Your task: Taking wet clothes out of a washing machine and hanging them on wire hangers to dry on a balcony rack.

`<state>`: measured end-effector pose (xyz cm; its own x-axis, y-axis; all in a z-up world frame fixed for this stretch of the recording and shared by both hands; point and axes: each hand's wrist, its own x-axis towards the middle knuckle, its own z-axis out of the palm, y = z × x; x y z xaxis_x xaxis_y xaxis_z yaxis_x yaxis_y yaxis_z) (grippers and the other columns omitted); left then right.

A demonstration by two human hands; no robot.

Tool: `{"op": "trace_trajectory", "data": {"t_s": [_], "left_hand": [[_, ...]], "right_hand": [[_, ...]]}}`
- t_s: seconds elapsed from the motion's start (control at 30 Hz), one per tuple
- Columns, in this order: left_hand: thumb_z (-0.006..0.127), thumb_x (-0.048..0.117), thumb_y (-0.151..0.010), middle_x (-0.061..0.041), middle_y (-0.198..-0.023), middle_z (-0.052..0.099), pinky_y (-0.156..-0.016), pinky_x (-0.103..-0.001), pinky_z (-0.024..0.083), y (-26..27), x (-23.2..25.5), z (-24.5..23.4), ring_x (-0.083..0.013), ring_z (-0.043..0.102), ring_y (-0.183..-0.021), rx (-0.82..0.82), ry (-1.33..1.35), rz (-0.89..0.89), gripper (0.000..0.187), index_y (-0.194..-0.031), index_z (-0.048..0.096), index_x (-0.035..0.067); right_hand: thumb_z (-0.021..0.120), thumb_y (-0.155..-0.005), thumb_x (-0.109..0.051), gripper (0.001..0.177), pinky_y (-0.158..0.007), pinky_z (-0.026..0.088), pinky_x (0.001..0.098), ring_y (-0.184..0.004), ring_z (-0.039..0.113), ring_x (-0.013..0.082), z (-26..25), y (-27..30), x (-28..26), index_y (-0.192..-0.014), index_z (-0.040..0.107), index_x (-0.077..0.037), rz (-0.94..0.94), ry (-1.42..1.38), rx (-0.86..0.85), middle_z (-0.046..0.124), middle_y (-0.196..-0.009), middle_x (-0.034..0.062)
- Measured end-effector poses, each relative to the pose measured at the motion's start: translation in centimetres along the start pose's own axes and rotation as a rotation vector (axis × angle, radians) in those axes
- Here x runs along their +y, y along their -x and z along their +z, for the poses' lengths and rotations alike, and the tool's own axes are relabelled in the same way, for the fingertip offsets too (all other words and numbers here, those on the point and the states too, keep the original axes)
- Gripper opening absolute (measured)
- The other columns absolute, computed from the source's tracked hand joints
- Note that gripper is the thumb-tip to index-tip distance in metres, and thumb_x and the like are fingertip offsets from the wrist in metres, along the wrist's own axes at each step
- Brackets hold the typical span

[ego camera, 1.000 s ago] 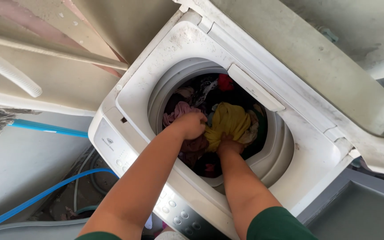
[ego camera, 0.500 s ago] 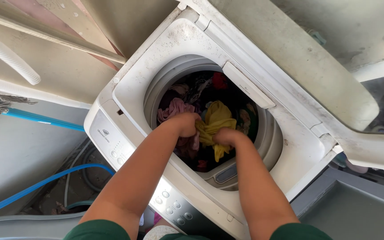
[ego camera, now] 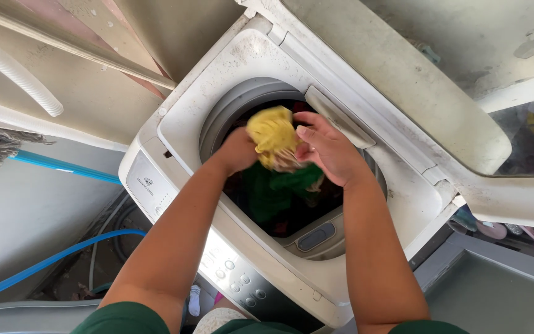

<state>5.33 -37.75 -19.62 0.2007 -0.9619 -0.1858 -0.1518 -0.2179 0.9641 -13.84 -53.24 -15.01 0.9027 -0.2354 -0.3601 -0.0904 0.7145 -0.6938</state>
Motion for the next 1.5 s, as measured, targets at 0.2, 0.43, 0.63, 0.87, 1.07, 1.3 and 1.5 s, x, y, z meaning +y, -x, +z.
{"op": "trace_trajectory", "data": {"t_s": [0.2,0.43,0.63,0.87,1.07,1.3,1.5], "left_hand": [[0.075,0.029,-0.084,-0.012,-0.105,0.076,-0.081,-0.036,0.056,0.5,2.5,-1.4,-0.0229,0.072,-0.093,0.474,0.217,-0.578,0.042,-0.113,0.073,-0.002],[0.074,0.032,-0.087,-0.017,-0.112,0.074,-0.088,-0.042,0.055,0.6,0.2,-1.4,-0.0333,0.070,-0.104,0.467,-0.167,-0.580,0.041,-0.118,0.072,0.006],[0.071,0.029,-0.086,-0.018,-0.131,0.065,-0.100,-0.046,0.052,-0.1,-2.3,0.0,-0.0370,0.062,-0.121,0.378,-0.531,-0.626,0.046,-0.127,0.066,0.010],[0.061,0.023,-0.097,-0.020,-0.150,0.044,-0.104,-0.057,0.047,-0.2,-4.2,1.7,-0.0422,0.052,-0.132,0.257,-0.839,-0.687,0.080,-0.165,0.020,0.022],[0.065,0.014,-0.078,-0.021,-0.151,0.053,-0.122,-0.042,0.040,3.7,4.3,2.4,-0.0390,0.050,-0.142,0.307,-0.461,0.192,0.083,-0.156,0.038,0.014],[0.083,0.036,-0.076,-0.025,-0.147,0.044,-0.110,-0.045,0.038,7.6,12.7,5.2,-0.0425,0.046,-0.133,0.071,-0.390,0.111,0.104,-0.156,0.025,0.005],[0.056,0.029,-0.100,-0.008,-0.116,0.075,-0.096,-0.031,0.053,9.1,13.5,1.0,-0.0163,0.069,-0.106,0.315,0.207,0.138,0.038,-0.131,0.066,0.009]], "right_hand": [[0.107,-0.053,-0.029,0.131,-0.100,0.039,0.0537,-0.129,0.044,0.0516,-6.5,-3.8,11.8,-0.151,0.026,0.002,-0.099,1.381,0.217,0.043,-0.145,0.0325],[0.078,-0.084,-0.023,0.050,-0.097,0.051,0.0469,-0.115,0.064,0.0402,-2.9,-0.6,10.2,-0.131,0.063,-0.014,-0.200,1.290,0.636,0.067,-0.121,0.0167],[0.081,-0.079,-0.016,0.031,-0.080,0.048,0.0397,-0.091,0.060,0.0328,1.4,5.9,-0.1,-0.101,0.064,-0.003,-0.682,1.301,0.383,0.060,-0.099,0.0142],[0.068,-0.108,-0.019,0.022,-0.083,0.041,0.0304,-0.090,0.049,0.0166,6.0,11.9,-6.2,-0.096,0.059,-0.002,-0.776,0.819,0.462,0.053,-0.096,0.0023],[0.052,-0.107,-0.034,0.027,-0.091,0.055,0.0325,-0.100,0.066,0.0145,8.1,12.3,-9.9,-0.114,0.062,-0.010,-0.645,0.209,0.429,0.067,-0.109,0.0025],[0.056,-0.113,-0.038,0.036,-0.101,0.057,0.0431,-0.109,0.067,0.0227,13.6,14.0,-13.9,-0.124,0.060,-0.004,-0.851,0.075,0.174,0.067,-0.118,0.0087],[0.047,-0.116,-0.040,0.055,-0.105,0.051,0.0437,-0.112,0.063,0.0314,12.1,16.7,-18.2,-0.135,0.057,0.011,-1.153,0.118,0.138,0.062,-0.125,0.0196]]}}
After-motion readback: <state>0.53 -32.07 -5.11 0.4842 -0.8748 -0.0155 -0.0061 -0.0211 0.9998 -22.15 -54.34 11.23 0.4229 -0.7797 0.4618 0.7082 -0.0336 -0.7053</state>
